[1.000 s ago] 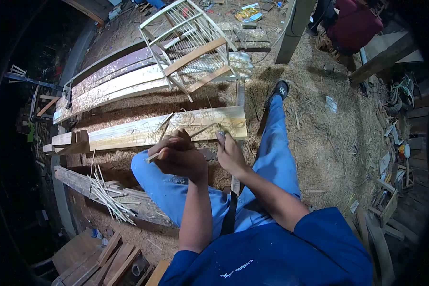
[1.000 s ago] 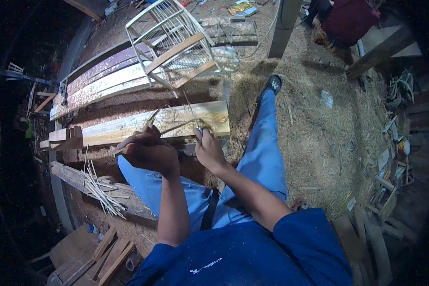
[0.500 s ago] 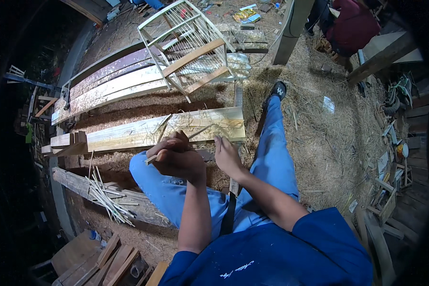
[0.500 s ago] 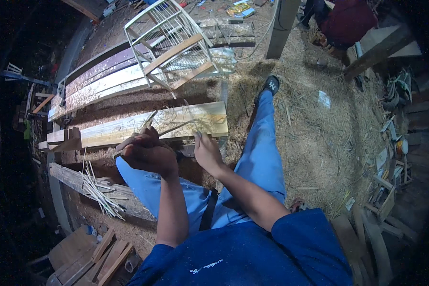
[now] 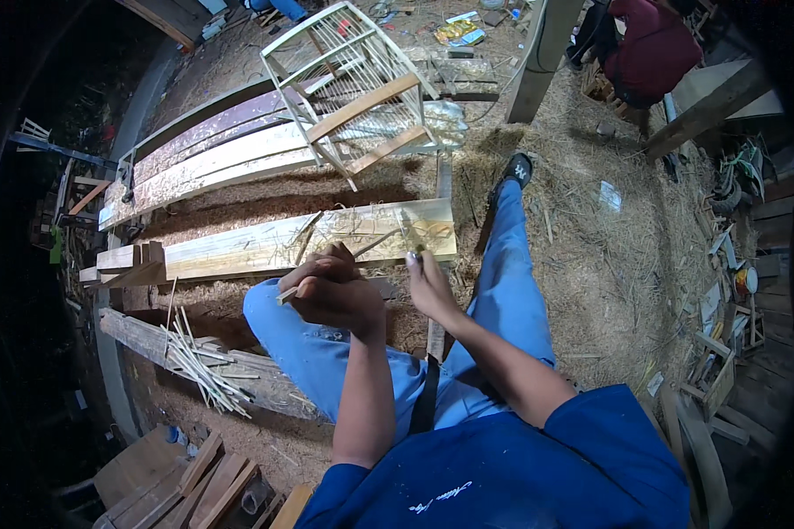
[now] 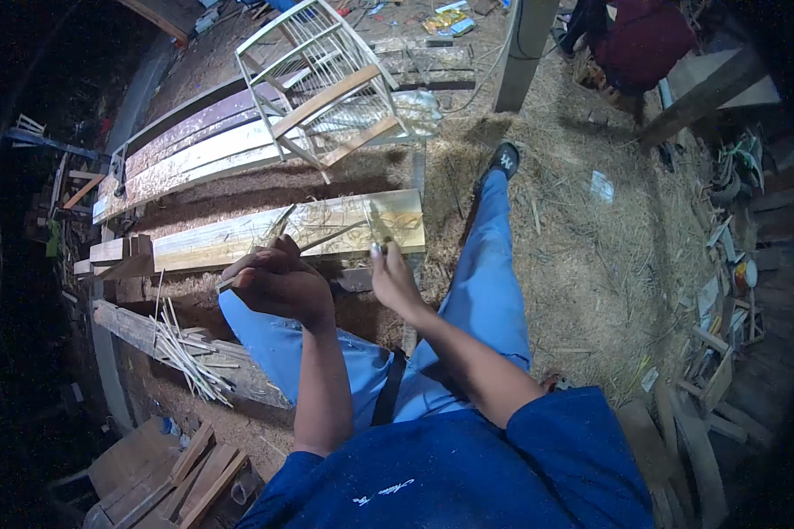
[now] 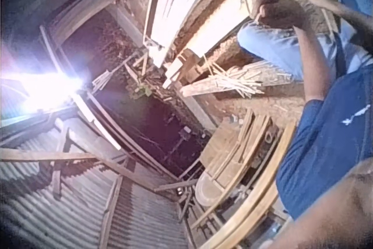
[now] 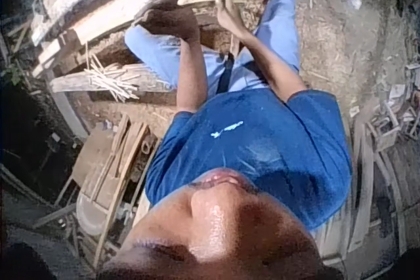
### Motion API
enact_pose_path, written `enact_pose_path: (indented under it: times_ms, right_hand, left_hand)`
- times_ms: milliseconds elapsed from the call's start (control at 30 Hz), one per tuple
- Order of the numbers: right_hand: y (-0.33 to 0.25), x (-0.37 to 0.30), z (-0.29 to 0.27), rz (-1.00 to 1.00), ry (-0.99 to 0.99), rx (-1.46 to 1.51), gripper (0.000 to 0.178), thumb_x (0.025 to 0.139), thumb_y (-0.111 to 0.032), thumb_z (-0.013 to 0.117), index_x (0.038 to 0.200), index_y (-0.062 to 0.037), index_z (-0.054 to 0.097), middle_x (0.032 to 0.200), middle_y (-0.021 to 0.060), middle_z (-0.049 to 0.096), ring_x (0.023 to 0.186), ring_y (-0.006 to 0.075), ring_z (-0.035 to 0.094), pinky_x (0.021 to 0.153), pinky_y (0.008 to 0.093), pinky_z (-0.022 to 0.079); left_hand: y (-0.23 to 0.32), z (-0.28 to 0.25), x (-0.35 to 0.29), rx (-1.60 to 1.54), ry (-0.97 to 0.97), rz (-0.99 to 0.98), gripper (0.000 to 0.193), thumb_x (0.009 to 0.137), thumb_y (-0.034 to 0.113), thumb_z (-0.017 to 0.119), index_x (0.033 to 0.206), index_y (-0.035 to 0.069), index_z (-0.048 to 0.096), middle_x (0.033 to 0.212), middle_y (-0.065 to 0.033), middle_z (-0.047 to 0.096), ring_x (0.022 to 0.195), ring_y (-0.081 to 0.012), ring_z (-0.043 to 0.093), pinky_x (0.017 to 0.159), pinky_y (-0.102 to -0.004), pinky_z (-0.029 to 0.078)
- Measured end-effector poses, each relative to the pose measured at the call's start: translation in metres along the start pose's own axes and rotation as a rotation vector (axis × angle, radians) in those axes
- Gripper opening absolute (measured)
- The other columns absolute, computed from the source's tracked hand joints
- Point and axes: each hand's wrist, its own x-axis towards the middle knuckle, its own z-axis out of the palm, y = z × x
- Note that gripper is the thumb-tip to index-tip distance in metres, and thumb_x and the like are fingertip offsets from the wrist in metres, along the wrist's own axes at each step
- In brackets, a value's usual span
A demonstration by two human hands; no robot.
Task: The person uses a knife to shave and whittle thin strips of wood, handling the strips and the tool over a wooden beam while other people work in the background.
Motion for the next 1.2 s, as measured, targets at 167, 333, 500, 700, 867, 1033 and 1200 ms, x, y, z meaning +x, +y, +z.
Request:
enact_pose_path:
  times_ms: [167,333,500,700,867,1033,1200]
  right_hand:
    - [-0.023,-0.011,-0.029,-0.075,-0.010,0.102,0.030,0.104,-0.021,0.043,0.128,-0.0046,0.048,0.109,0.0260,0.062,0.102,0.0444,0.060,0.086,0.0492,0.046]
    - [-0.027,-0.009,-0.022,-0.209,0.045,0.166,0.036,0.102,-0.015,0.046,0.136,-0.0070,0.050,0.108,0.0215,0.066,0.101,0.0391,0.064,0.086,0.0446,0.048]
    - [-0.045,-0.019,-0.034,-0.308,0.015,0.144,0.041,0.102,-0.011,0.046,0.143,-0.0082,0.047,0.116,0.0212,0.066,0.101,0.0316,0.066,0.088,0.0382,0.049]
    - [-0.007,0.002,-0.011,-0.207,0.026,0.108,0.046,0.099,-0.008,0.046,0.145,-0.0111,0.046,0.117,0.0251,0.064,0.098,0.0412,0.066,0.081,0.0435,0.052]
    - [-0.050,-0.026,-0.033,-0.315,-0.019,0.182,0.043,0.103,-0.010,0.041,0.145,-0.0072,0.045,0.136,0.0202,0.057,0.114,0.0294,0.063,0.090,0.0363,0.049]
    - [0.015,-0.005,0.005,-0.439,0.204,-0.002,0.042,0.104,-0.015,0.042,0.146,-0.0109,0.046,0.113,0.0198,0.069,0.090,0.0309,0.070,0.077,0.0394,0.052]
    - [-0.020,-0.007,-0.009,-0.049,0.009,0.309,0.041,0.105,-0.022,0.045,0.145,-0.0130,0.049,0.067,-0.0024,0.046,0.056,0.0067,0.038,0.053,0.0275,0.039]
  left_hand:
    - [-0.014,-0.026,0.013,0.163,0.010,0.031,0.043,0.107,0.041,0.036,0.086,0.004,0.044,0.065,-0.0025,0.042,0.051,-0.0089,0.039,0.049,-0.0232,0.040]
    - [-0.014,-0.035,0.020,-0.217,-0.090,-0.022,0.033,0.104,0.043,0.046,0.090,0.015,0.056,0.076,0.0014,0.056,0.068,-0.0104,0.050,0.059,-0.0253,0.039]
    - [-0.013,-0.034,0.021,-0.175,-0.058,-0.015,0.031,0.102,0.044,0.049,0.093,0.016,0.057,0.081,0.0024,0.057,0.069,-0.0101,0.050,0.059,-0.0256,0.038]
    - [-0.003,-0.017,0.019,-0.137,-0.071,-0.041,0.032,0.102,0.044,0.051,0.089,0.015,0.052,0.076,0.0028,0.052,0.067,-0.0085,0.046,0.058,-0.0256,0.037]
    - [-0.009,-0.021,0.023,-0.116,0.057,-0.028,0.035,0.101,0.047,0.051,0.086,0.015,0.049,0.073,0.0033,0.042,0.063,-0.0085,0.036,0.057,-0.0252,0.035]
    - [-0.008,-0.009,0.024,-0.068,0.022,-0.014,0.037,0.100,0.049,0.051,0.087,0.015,0.046,0.074,0.0034,0.041,0.062,-0.0090,0.036,0.057,-0.0249,0.035]
    - [-0.008,-0.025,0.035,-0.044,0.111,-0.016,0.039,0.104,0.046,0.044,0.087,0.010,0.043,0.067,0.0003,0.037,0.056,-0.0091,0.034,0.050,-0.0230,0.033]
